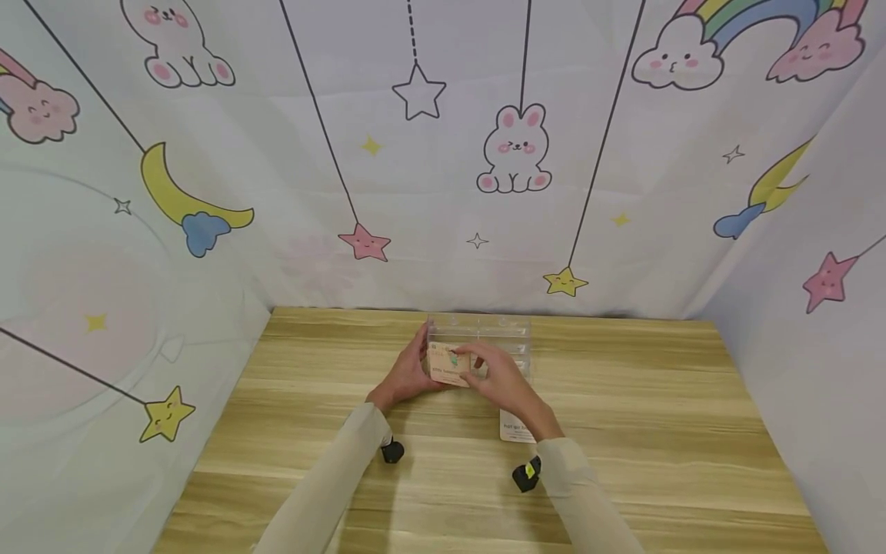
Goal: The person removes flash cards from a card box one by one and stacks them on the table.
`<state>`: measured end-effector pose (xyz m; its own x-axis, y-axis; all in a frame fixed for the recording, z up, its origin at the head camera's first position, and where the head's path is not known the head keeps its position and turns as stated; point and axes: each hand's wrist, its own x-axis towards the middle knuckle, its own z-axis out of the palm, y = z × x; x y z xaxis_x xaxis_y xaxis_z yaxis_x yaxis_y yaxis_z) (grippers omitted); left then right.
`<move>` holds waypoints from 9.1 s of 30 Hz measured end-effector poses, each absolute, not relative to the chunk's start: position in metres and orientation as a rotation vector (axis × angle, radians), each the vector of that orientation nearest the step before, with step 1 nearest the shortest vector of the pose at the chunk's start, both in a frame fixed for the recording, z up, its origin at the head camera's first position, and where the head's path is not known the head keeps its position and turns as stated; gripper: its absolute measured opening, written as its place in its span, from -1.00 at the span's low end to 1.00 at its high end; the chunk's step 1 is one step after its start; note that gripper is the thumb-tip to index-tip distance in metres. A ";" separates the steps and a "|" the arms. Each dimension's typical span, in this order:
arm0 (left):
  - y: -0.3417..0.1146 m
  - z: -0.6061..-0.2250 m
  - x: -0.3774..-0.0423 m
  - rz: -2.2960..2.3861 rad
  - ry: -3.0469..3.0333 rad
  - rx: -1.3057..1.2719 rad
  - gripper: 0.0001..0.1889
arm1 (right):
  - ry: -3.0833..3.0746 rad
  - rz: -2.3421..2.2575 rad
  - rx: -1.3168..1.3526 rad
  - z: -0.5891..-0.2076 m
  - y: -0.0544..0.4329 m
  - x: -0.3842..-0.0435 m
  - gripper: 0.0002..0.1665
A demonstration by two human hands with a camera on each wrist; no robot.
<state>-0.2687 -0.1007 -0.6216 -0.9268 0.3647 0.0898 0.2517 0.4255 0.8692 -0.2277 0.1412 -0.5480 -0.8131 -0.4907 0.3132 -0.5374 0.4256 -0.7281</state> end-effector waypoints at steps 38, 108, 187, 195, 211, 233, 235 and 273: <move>-0.102 -0.622 -0.268 1.477 2.548 0.478 0.42 | -2.700 1.683 0.586 -0.545 0.225 -0.194 -0.34; -0.101 -0.620 -0.270 1.498 2.542 0.466 0.43 | -2.886 1.514 0.533 -0.603 0.254 -0.178 -0.38; -0.102 -0.621 -0.267 1.475 2.541 0.457 0.42 | -2.893 1.076 0.749 -0.550 0.212 -0.192 -0.38; -0.103 -0.620 -0.266 1.479 2.534 0.477 0.42 | -2.835 1.199 0.806 -0.556 0.185 -0.202 -0.39; -0.103 -0.621 -0.266 1.505 2.542 0.540 0.41 | -2.829 1.292 0.780 -0.562 0.151 -0.218 -0.43; -0.103 -0.619 -0.267 1.453 2.570 0.528 0.40 | -2.774 1.398 0.740 -0.561 0.148 -0.219 -0.55; -0.103 -0.619 -0.267 1.449 2.571 0.523 0.40 | -2.771 1.424 0.735 -0.562 0.147 -0.219 -0.56; -0.101 -0.621 -0.267 1.526 2.546 0.544 0.39 | -2.600 1.436 0.811 -0.535 0.141 -0.216 -0.47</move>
<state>-0.2675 -0.1006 -0.6207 -0.9275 0.3656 0.0775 0.2408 0.4258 0.8722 -0.2161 0.1414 -0.5352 -0.8595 -0.4152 0.2981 -0.4734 0.4266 -0.7706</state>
